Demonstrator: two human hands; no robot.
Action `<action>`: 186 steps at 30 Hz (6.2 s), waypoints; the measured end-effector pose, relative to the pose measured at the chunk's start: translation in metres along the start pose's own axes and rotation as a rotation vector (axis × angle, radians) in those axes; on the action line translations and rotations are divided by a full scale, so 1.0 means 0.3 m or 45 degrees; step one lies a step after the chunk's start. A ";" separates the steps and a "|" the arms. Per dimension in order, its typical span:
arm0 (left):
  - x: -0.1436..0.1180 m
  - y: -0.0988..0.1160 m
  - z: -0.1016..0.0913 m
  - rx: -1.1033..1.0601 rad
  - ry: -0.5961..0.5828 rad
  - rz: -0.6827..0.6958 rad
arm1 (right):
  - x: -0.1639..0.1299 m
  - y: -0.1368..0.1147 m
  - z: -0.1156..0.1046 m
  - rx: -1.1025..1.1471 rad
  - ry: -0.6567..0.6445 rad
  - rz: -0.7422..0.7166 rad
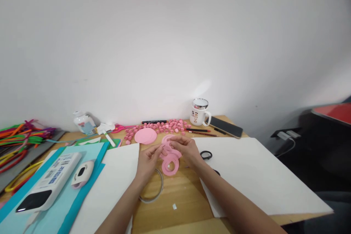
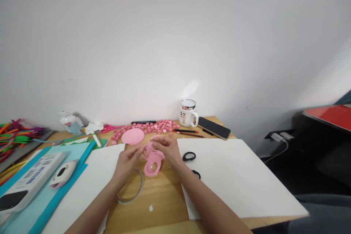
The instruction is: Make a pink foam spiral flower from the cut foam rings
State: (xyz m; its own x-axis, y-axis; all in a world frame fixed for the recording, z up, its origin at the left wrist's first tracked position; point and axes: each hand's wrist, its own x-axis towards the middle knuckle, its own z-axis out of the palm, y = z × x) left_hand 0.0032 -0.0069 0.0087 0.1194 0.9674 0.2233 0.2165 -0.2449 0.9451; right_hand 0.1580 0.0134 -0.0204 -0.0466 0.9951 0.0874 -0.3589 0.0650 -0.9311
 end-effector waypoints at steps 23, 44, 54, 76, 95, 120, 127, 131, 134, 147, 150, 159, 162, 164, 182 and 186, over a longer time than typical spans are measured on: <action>0.000 -0.001 0.000 -0.028 0.025 -0.009 | -0.002 -0.012 0.008 0.004 0.013 0.055; -0.004 -0.001 0.001 -0.009 0.012 -0.014 | -0.001 -0.009 0.005 0.034 0.001 0.051; -0.005 0.002 0.002 -0.025 -0.001 0.010 | 0.000 -0.002 0.001 0.005 0.060 0.012; -0.003 -0.005 0.000 -0.031 0.031 -0.043 | 0.004 0.001 -0.006 0.056 -0.018 -0.007; 0.006 -0.010 -0.005 -0.069 0.037 -0.070 | 0.018 0.027 -0.014 0.032 0.032 0.021; 0.012 -0.097 0.020 -0.245 -0.047 -0.104 | 0.003 0.025 -0.022 -0.011 -0.032 0.046; 0.010 -0.116 0.031 -0.213 -0.030 -0.127 | 0.004 0.041 -0.032 0.024 -0.025 0.015; 0.009 -0.125 0.029 -0.213 -0.053 -0.139 | 0.006 0.052 -0.031 0.006 -0.012 0.026; 0.010 -0.128 0.028 -0.208 -0.055 -0.137 | 0.005 0.055 -0.027 -0.030 0.003 0.027; 0.010 -0.104 0.027 -0.126 -0.072 -0.029 | 0.009 0.044 -0.034 -0.039 -0.030 -0.001; 0.005 -0.100 0.027 -0.102 -0.089 -0.035 | 0.011 0.055 -0.035 -0.038 -0.026 -0.010; 0.003 -0.111 0.022 -0.068 -0.050 -0.047 | 0.009 0.042 -0.032 -0.126 -0.046 0.002; 0.007 -0.117 0.022 -0.065 -0.027 -0.052 | 0.007 0.036 -0.028 -0.091 -0.053 0.016; 0.007 -0.118 0.022 -0.064 -0.024 -0.052 | 0.008 0.038 -0.028 -0.054 -0.047 0.026; 0.006 -0.110 0.024 -0.063 0.002 -0.044 | 0.008 0.042 -0.033 -0.094 -0.078 -0.006; 0.006 -0.108 0.022 -0.058 0.006 -0.045 | 0.011 0.046 -0.038 -0.099 -0.082 -0.011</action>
State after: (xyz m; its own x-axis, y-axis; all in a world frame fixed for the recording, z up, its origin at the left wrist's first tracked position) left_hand 0.0029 0.0022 -0.0231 0.1078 0.9758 0.1904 0.1765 -0.2072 0.9622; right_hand 0.1635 0.0186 -0.0370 -0.1046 0.9878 0.1154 -0.2865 0.0812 -0.9546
